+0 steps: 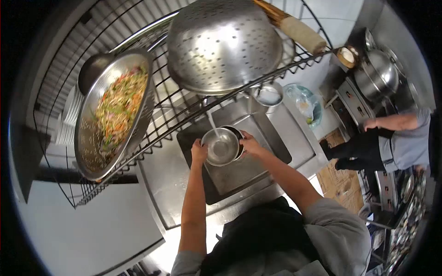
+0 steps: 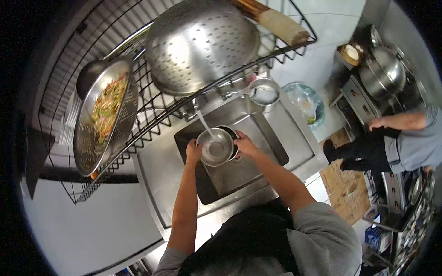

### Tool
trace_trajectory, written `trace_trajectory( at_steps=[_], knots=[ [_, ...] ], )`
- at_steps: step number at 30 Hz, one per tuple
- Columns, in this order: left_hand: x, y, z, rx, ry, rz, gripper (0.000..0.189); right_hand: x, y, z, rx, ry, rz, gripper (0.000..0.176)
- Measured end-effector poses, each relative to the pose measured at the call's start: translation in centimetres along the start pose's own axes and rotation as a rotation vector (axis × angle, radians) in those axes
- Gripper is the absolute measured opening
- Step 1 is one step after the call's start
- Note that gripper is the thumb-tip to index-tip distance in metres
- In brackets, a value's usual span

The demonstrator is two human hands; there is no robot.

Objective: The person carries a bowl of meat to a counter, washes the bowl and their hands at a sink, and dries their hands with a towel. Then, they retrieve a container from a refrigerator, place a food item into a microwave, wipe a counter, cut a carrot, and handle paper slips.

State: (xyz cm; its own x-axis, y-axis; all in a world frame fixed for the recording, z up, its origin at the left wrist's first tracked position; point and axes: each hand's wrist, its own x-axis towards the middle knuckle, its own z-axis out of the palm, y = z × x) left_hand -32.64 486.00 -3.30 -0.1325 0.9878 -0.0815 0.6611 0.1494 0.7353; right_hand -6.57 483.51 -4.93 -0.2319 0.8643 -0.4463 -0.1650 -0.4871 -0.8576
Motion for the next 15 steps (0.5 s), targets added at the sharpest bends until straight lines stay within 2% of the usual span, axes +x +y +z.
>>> trace_trajectory(
  at_steps=[1,2,3,4,5,6,8,9,10,12,13,14,15],
  knots=[
    [1.1,-1.0,1.6,0.007,-0.018,0.019,0.032,-1.4,-1.7,-0.1,-0.004,0.026,0.04,0.057],
    [2.0,-2.3,3.1,-0.341,-0.185,-0.17,0.036,-1.7,-2.2,-0.7,0.01,0.045,0.033,0.057],
    [2.2,-1.9,3.6,-0.684,-0.352,-0.37,0.04,-1.8,-2.4,-1.3,0.027,-0.021,0.049,0.059],
    [2.0,-1.5,4.2,-0.676,-0.368,-0.364,0.04,-1.8,-2.6,-1.9,0.041,-0.089,0.064,0.062],
    [1.6,-1.1,5.1,-0.544,-0.302,-0.252,0.039,-2.0,-3.0,-3.2,0.12,-0.181,0.075,0.058],
    [1.6,-0.4,5.6,-0.414,-0.231,-0.136,0.039,-1.9,-3.5,-3.8,0.124,-0.17,0.068,0.058],
    [2.1,0.5,5.6,-0.456,-0.246,-0.076,0.036,-1.3,-4.4,-4.4,-0.837,0.334,-0.608,0.044],
    [2.1,0.4,5.4,-0.496,-0.253,-0.029,0.034,-1.9,-5.9,-3.5,-0.778,0.501,-0.746,0.025],
    [1.5,2.0,4.7,-0.491,-0.25,-0.036,0.034,-1.3,-6.2,-2.7,-0.774,0.495,-0.742,0.025],
    [0.2,7.4,2.7,-0.434,-0.232,-0.175,0.03,0.4,-7.1,-1.1,-0.736,-0.058,-0.472,0.015],
    [1.2,6.1,4.1,-0.402,-0.131,-0.028,0.028,2.8,-6.6,0.1,-1.147,0.085,-0.627,0.015],
    [1.9,4.9,5.4,-0.502,-0.13,-0.059,0.028,4.2,-5.7,1.0,-1.137,0.087,-0.645,0.015],
    [1.4,6.4,5.2,-0.347,-0.088,0.068,0.026,4.5,-5.5,2.6,-0.916,0.092,-0.633,0.016]
  ],
)
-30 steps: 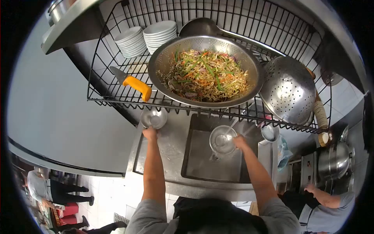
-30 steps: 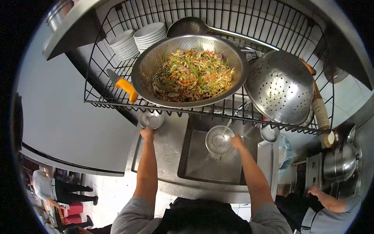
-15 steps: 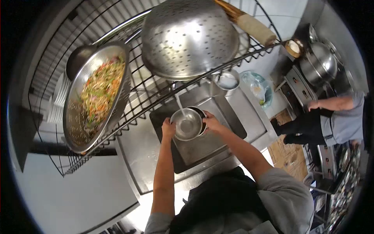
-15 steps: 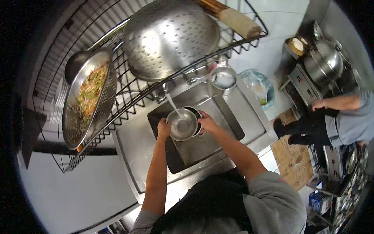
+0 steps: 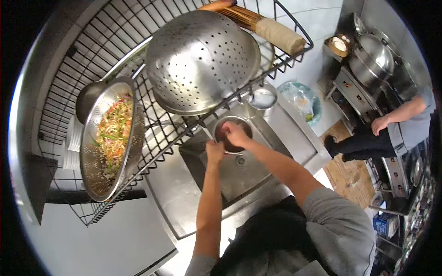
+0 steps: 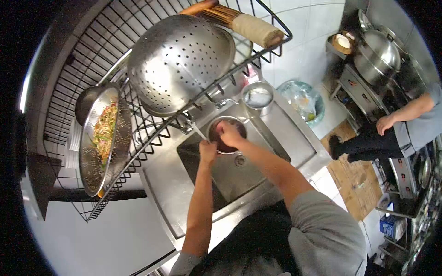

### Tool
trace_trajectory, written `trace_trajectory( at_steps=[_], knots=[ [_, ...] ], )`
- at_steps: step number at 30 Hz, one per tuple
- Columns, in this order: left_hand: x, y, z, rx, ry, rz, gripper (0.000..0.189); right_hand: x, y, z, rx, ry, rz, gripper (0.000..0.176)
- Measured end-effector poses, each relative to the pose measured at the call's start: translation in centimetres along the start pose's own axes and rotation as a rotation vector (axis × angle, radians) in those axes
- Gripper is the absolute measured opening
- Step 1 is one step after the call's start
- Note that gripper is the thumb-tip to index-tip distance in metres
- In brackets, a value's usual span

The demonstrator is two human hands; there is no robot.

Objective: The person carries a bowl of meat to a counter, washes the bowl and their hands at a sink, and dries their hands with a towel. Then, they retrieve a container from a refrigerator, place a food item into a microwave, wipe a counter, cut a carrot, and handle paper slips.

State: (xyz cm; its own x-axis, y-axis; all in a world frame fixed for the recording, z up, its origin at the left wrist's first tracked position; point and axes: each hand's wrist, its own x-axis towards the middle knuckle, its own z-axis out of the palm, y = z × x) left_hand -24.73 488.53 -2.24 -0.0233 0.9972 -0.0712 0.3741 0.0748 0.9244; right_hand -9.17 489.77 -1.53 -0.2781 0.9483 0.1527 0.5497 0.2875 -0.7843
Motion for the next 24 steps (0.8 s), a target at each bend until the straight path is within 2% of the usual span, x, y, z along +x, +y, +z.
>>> trace_trajectory(
  at_steps=[1,2,4,5,6,7,8,9,11,13,15,16,17,19,20,21,23,24],
  knots=[
    [-0.3,1.9,-0.4,0.166,0.02,0.121,0.025,0.9,-1.0,0.8,0.21,0.051,0.038,0.017],
    [-0.7,3.3,-1.8,0.187,0.031,0.122,0.025,1.7,-1.4,1.1,0.23,0.052,0.026,0.017],
    [-1.5,5.0,-4.0,-0.221,0.033,-0.283,0.033,2.5,-1.1,0.4,-0.063,-0.259,0.145,0.024],
    [-1.2,4.9,-4.5,-0.207,0.051,-0.272,0.033,3.3,-1.1,0.2,-0.219,-0.407,0.189,0.027],
    [-1.3,3.2,-4.2,-0.261,-0.027,-0.213,0.035,4.0,0.2,2.5,-0.065,0.036,0.145,0.03],
    [-0.8,0.9,-3.7,-0.315,-0.109,-0.151,0.037,4.3,0.6,4.5,-0.051,0.042,0.133,0.03],
    [1.6,-4.6,-3.2,-0.314,-0.04,-0.042,0.041,4.5,0.5,6.2,-0.055,-0.07,-0.053,0.03],
    [1.1,-3.2,-4.2,-0.305,-0.043,-0.042,0.041,4.2,0.7,7.1,-0.064,-0.185,-0.225,0.03],
    [-2.0,1.8,-5.9,-0.392,-0.061,-0.278,0.041,2.6,-3.0,0.9,-0.294,-0.527,0.013,0.031],
    [-2.8,2.2,-5.7,-0.349,-0.117,-0.251,0.04,3.3,-2.6,2.0,-0.128,-0.111,0.04,0.035],
    [-1.9,2.2,-5.0,-0.398,-0.264,-0.205,0.036,2.4,-3.1,3.7,-0.045,-0.147,-0.175,0.029],
    [-2.0,2.1,-5.0,-0.496,-0.224,-0.215,0.046,2.4,-2.4,4.0,0.113,-0.133,-0.298,0.023],
    [-2.6,1.8,-5.6,-0.491,-0.231,-0.23,0.046,2.4,-1.7,4.3,0.122,-0.133,-0.283,0.023],
    [-2.9,2.7,-6.3,-0.583,-0.324,-0.223,0.049,3.7,-1.2,1.9,-0.222,-0.324,0.019,0.026],
    [-1.9,1.2,-5.5,-0.606,-0.276,-0.272,0.05,3.7,-2.1,1.5,-0.262,-0.243,0.005,0.029],
    [-0.6,-0.4,-4.9,-0.611,-0.286,-0.261,0.05,2.6,-2.5,2.8,-0.269,-0.136,-0.153,0.032],
    [1.3,-2.5,-4.8,-0.593,-0.233,-0.236,0.051,2.8,1.3,5.6,-0.249,-0.412,-0.373,0.042],
    [-1.0,1.9,-5.9,-0.575,-0.276,-0.164,0.045,2.3,-1.4,1.0,-0.46,-0.631,-0.309,0.032]
  ],
)
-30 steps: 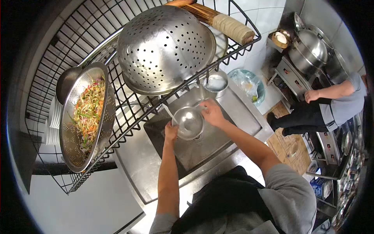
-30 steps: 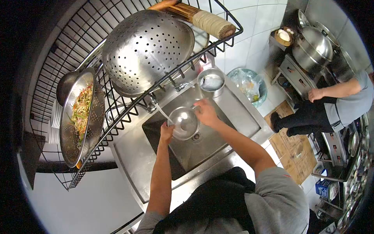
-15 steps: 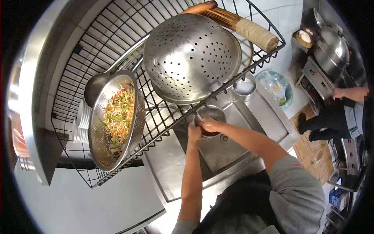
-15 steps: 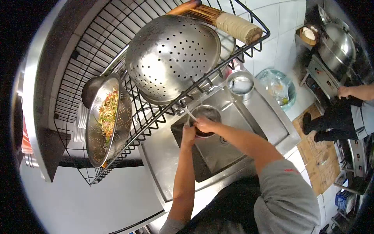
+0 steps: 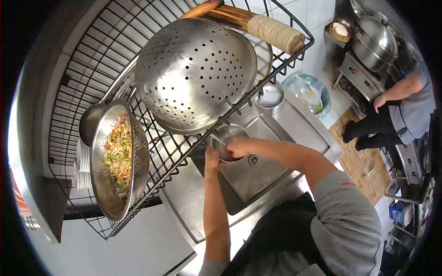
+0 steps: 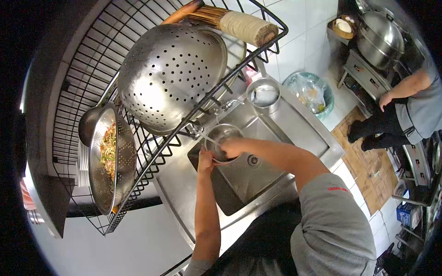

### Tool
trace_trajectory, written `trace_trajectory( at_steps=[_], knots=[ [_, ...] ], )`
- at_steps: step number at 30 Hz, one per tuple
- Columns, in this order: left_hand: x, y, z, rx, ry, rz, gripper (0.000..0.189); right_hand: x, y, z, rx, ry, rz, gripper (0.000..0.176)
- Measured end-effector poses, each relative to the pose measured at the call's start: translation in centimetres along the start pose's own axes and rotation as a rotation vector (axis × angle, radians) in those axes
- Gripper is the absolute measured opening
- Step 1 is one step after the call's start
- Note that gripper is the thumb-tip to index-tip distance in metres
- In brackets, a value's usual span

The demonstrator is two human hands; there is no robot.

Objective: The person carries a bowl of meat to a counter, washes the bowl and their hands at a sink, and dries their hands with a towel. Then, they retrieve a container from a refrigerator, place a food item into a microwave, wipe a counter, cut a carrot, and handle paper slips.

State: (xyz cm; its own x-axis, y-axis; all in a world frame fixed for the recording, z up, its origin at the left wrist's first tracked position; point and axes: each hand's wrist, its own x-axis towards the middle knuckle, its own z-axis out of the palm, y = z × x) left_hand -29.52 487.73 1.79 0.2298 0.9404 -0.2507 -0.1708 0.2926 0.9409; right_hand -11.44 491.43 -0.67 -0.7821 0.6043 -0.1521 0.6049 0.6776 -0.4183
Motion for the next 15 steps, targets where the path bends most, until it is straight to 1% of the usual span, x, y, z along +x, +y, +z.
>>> trace_trajectory(
  at_steps=[1,3,4,5,7,8,9,10,11,13,14,15],
  knots=[
    [0.2,0.1,0.4,-0.002,-0.003,-0.003,0.045,0.4,0.0,0.1,0.001,-0.002,0.004,0.032],
    [1.0,0.3,1.4,0.053,0.029,0.022,0.043,1.6,0.4,1.5,0.056,0.653,0.393,0.031],
    [1.9,1.3,2.8,0.253,0.125,-0.038,0.033,1.9,0.6,2.0,0.068,0.653,0.205,0.031],
    [2.9,1.7,2.7,0.257,0.123,-0.034,0.033,2.4,0.0,3.3,0.097,0.642,0.016,0.033],
    [4.2,0.7,0.3,0.866,0.208,0.337,0.028,-0.7,0.4,0.2,0.163,0.277,0.011,0.041],
    [4.6,1.8,0.5,1.084,0.23,0.089,0.023,-0.5,1.1,-0.5,0.167,0.261,0.005,0.041],
    [3.8,3.1,3.4,1.224,0.393,0.188,0.029,-0.2,1.5,-0.6,0.18,0.415,0.126,0.041],
    [4.7,2.9,3.9,1.306,0.403,0.351,0.031,-0.2,2.0,-0.6,0.182,0.561,0.244,0.041],
    [4.1,4.9,5.9,1.7,0.331,0.307,0.032,-0.3,2.8,-0.8,0.174,0.521,0.23,0.041],
    [4.1,4.3,5.3,1.715,0.283,0.583,0.039,-0.9,2.3,0.7,0.549,0.372,-0.024,0.034],
    [4.0,4.4,5.0,1.712,0.255,0.741,0.043,-0.9,3.0,2.5,0.543,0.326,-0.04,0.034],
    [3.6,4.7,4.7,1.717,0.223,0.861,0.048,-0.9,4.8,5.4,0.861,0.307,0.006,0.029]
  ],
)
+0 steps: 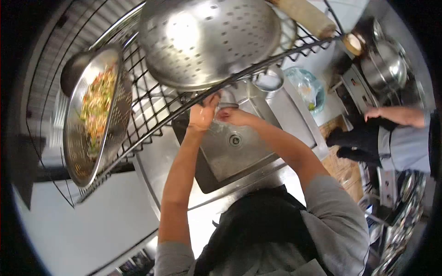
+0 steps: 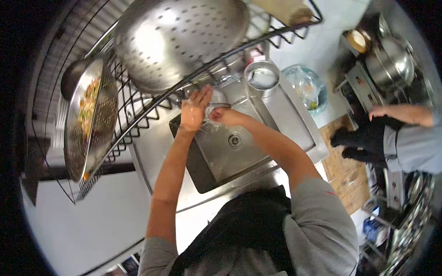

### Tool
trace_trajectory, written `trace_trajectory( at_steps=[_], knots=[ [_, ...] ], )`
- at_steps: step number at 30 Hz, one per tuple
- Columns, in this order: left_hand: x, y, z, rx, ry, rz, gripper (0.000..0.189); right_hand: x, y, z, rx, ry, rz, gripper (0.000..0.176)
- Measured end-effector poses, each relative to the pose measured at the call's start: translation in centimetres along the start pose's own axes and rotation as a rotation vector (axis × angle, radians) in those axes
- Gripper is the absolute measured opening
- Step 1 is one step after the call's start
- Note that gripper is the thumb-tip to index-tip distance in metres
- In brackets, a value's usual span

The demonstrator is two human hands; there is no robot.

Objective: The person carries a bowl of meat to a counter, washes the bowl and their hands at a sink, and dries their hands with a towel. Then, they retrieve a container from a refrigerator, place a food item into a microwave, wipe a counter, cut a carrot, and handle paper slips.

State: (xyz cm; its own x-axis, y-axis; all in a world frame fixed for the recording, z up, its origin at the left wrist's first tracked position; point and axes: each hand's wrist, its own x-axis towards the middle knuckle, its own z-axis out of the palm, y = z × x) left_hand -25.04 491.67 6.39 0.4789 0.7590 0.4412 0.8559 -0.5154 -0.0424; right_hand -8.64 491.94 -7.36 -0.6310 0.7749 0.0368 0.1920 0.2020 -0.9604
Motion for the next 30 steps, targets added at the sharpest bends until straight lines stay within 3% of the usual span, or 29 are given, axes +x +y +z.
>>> trace_trajectory(
  at_steps=[1,2,3,4,6,7,8,10,12,14,15,16,17,18,19,20,21,22,24,25,27,28,30],
  knots=[
    [-0.3,-0.1,-1.0,0.026,-0.02,0.106,0.052,-0.5,1.9,-0.3,0.3,0.019,0.101,0.025],
    [-0.4,-0.2,-2.3,0.055,-0.041,0.218,0.056,-1.8,0.5,-1.4,-0.169,-0.138,0.012,0.022],
    [-0.3,0.5,-4.2,-0.079,0.154,0.196,0.061,-2.9,-1.0,-2.2,-0.637,-0.282,-0.092,0.021],
    [-1.3,0.2,-4.5,-0.06,0.167,0.176,0.061,-2.8,0.1,-2.3,-0.651,-0.3,-0.114,0.021],
    [-3.9,0.3,-5.0,-0.198,0.012,-0.032,0.06,-3.0,2.2,-0.6,0.052,0.159,0.438,0.028],
    [-4.2,0.3,-6.3,-0.22,0.09,0.049,0.056,-3.1,2.1,0.5,0.7,0.349,0.367,0.038],
    [-4.9,0.4,-6.8,-0.205,0.096,0.032,0.056,-2.2,2.0,1.6,0.695,0.327,0.361,0.038],
    [-6.1,0.4,-7.6,-0.135,0.228,0.087,0.061,0.6,0.7,4.3,1.409,0.341,0.453,0.038],
    [-7.8,-0.4,-8.6,-0.168,0.188,0.024,0.055,2.2,-2.4,5.7,1.489,0.375,0.567,0.036],
    [-10.2,-1.9,-9.6,-0.346,0.245,-0.186,0.054,4.1,-4.7,6.6,1.605,0.426,0.567,0.034],
    [-11.9,-2.2,-10.9,-0.348,0.261,-0.358,0.053,8.0,5.1,7.0,1.484,0.221,0.369,0.031],
    [-13.8,-3.7,-10.6,-0.402,0.344,-0.467,0.054,8.2,4.5,5.5,1.476,0.199,0.363,0.031],
    [-16.0,-5.6,-9.7,-0.462,0.425,-0.568,0.055,8.1,2.2,3.8,1.411,-0.027,0.33,0.028],
    [-17.9,-6.7,-9.5,-0.44,0.539,-0.675,0.045,8.1,-0.1,2.6,1.373,-0.137,0.307,0.027],
    [-20.1,-8.8,-9.6,-0.615,0.49,-0.892,0.034,8.1,-2.4,1.4,1.328,-0.245,0.278,0.025],
    [-26.4,-15.2,-3.9,-0.56,0.443,-0.989,0.023,7.9,-4.8,0.7,1.121,-0.232,0.321,0.025],
    [-26.7,-14.9,-6.5,-0.52,0.358,-1.25,0.017,7.3,-6.8,0.2,0.913,-0.216,0.366,0.026],
    [-27.2,-16.3,-7.4,-0.783,0.295,-1.532,0.018,6.4,-8.9,-0.2,0.903,-0.213,0.359,0.026],
    [-29.6,-18.2,-6.3,-1.228,0.508,-1.601,0.016,4.7,-11.9,-0.4,0.68,-0.087,0.415,0.021],
    [-29.7,-18.6,-5.9,-1.235,0.513,-1.59,0.016,4.4,-11.6,-0.6,0.672,-0.083,0.407,0.021],
    [-29.6,-18.5,-4.8,-1.427,0.768,-1.643,0.023,3.7,-10.6,-0.9,0.834,0.022,0.482,0.023],
    [-29.0,-17.3,-4.3,-1.434,0.757,-1.64,0.023,3.5,-10.0,-0.7,0.834,0.033,0.483,0.023],
    [-26.6,-13.2,-2.4,-1.736,1.419,-1.426,0.036,3.1,-8.8,-0.5,1.095,0.192,0.371,0.027]
  ],
)
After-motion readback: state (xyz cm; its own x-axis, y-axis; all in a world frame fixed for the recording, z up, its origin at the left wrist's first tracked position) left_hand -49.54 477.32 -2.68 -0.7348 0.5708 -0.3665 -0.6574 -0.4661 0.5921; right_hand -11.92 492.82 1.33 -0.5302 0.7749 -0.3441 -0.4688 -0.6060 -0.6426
